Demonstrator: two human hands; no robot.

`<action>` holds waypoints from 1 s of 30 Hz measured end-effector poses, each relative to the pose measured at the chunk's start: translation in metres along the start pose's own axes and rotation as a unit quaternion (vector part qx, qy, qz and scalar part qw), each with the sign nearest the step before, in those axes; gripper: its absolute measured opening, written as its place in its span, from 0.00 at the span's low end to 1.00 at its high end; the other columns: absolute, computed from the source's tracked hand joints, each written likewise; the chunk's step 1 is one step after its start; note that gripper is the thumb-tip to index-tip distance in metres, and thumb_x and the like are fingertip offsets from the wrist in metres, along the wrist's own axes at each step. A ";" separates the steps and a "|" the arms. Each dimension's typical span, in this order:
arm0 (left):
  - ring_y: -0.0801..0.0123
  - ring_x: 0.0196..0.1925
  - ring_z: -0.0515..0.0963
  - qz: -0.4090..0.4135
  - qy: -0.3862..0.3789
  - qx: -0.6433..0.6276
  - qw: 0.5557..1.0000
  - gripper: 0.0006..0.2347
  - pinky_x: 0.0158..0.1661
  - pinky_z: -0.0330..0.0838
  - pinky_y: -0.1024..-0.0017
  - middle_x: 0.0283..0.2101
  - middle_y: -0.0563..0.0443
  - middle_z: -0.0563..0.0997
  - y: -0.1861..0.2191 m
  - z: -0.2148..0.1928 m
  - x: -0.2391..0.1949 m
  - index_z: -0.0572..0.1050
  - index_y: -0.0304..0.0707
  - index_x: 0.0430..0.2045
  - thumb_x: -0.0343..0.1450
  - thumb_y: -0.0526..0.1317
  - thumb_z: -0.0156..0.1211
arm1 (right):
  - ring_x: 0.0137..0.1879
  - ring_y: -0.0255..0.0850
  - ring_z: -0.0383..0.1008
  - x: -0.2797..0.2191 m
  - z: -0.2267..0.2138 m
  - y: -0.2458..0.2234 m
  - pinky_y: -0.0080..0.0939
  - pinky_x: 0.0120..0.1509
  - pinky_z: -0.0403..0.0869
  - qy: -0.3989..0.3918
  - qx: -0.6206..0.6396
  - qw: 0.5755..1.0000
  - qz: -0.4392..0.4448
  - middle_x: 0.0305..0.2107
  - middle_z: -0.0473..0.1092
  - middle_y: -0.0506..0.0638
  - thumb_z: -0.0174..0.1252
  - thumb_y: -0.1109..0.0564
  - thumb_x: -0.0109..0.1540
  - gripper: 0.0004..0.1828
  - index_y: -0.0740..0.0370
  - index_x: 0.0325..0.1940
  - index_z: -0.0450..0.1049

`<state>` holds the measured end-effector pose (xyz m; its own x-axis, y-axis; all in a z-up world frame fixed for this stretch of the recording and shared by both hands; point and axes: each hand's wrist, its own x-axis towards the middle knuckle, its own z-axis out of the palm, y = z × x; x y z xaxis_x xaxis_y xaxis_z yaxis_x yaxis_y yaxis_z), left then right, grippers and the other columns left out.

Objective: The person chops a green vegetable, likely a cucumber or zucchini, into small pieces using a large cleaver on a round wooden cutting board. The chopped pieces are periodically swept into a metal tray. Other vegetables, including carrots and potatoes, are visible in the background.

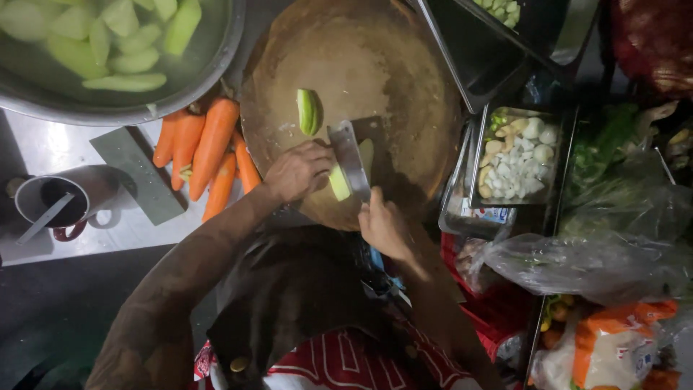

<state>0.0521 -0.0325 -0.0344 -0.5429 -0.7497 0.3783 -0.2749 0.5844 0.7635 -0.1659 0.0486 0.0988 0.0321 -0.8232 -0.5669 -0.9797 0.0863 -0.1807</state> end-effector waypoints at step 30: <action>0.48 0.69 0.64 0.147 -0.078 0.150 0.975 0.42 0.60 0.53 0.52 0.63 0.46 0.75 0.012 0.010 0.046 0.70 0.48 0.61 0.60 0.75 0.33 | 0.37 0.73 0.78 0.008 0.026 0.053 0.71 0.43 0.74 0.148 0.034 0.988 0.005 0.23 0.73 0.72 0.49 0.48 0.65 0.20 0.64 0.54 0.65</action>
<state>0.0157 -0.0565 -0.0130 -0.7409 -0.4928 0.4563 -0.2951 0.8492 0.4380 -0.2124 0.0612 0.0644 -0.0458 -0.9492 -0.3112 -0.9636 0.1241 -0.2368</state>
